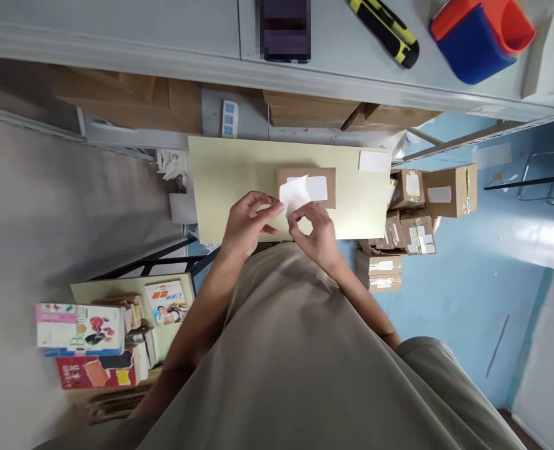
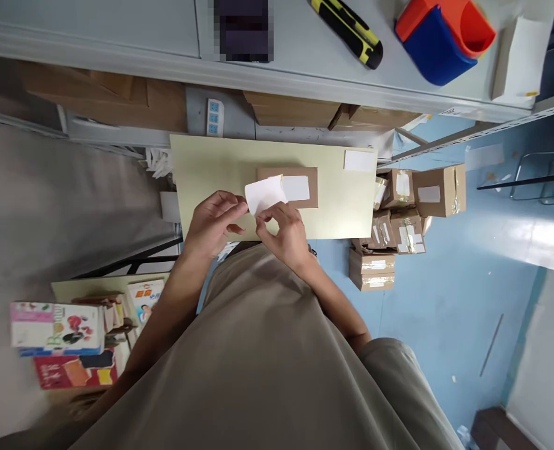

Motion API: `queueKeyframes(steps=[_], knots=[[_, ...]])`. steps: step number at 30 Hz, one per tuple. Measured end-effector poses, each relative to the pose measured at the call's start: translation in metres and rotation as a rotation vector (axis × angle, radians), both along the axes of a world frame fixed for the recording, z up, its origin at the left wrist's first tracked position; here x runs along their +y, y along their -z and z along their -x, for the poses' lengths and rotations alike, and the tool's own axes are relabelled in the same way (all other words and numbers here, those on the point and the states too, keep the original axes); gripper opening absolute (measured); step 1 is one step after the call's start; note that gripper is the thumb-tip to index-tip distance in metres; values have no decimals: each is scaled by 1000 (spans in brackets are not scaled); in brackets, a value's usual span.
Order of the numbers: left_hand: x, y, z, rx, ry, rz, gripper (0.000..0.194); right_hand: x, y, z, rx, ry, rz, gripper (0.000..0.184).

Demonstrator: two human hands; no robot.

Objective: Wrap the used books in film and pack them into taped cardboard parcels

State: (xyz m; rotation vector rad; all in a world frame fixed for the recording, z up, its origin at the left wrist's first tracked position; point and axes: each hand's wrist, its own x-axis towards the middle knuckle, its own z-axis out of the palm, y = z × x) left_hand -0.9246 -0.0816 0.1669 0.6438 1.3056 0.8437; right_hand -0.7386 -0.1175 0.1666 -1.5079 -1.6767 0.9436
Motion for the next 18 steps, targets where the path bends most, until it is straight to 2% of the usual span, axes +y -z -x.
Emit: queueKeyframes(steps=[7, 12, 15, 18], knots=[[-12, 5, -52, 86, -154, 33, 44, 3, 15, -38, 22, -104, 11, 10], [-18, 12, -70, 119, -209, 16, 44, 1, 23, -61, 61, -145, 54, 4], [-22, 17, -70, 150, -240, -8, 46, 1, 27, -80, 104, -78, 66, 7], [-25, 19, -64, 187, -263, -24, 45, 3, 33, -103, 147, 80, 91, 12]])
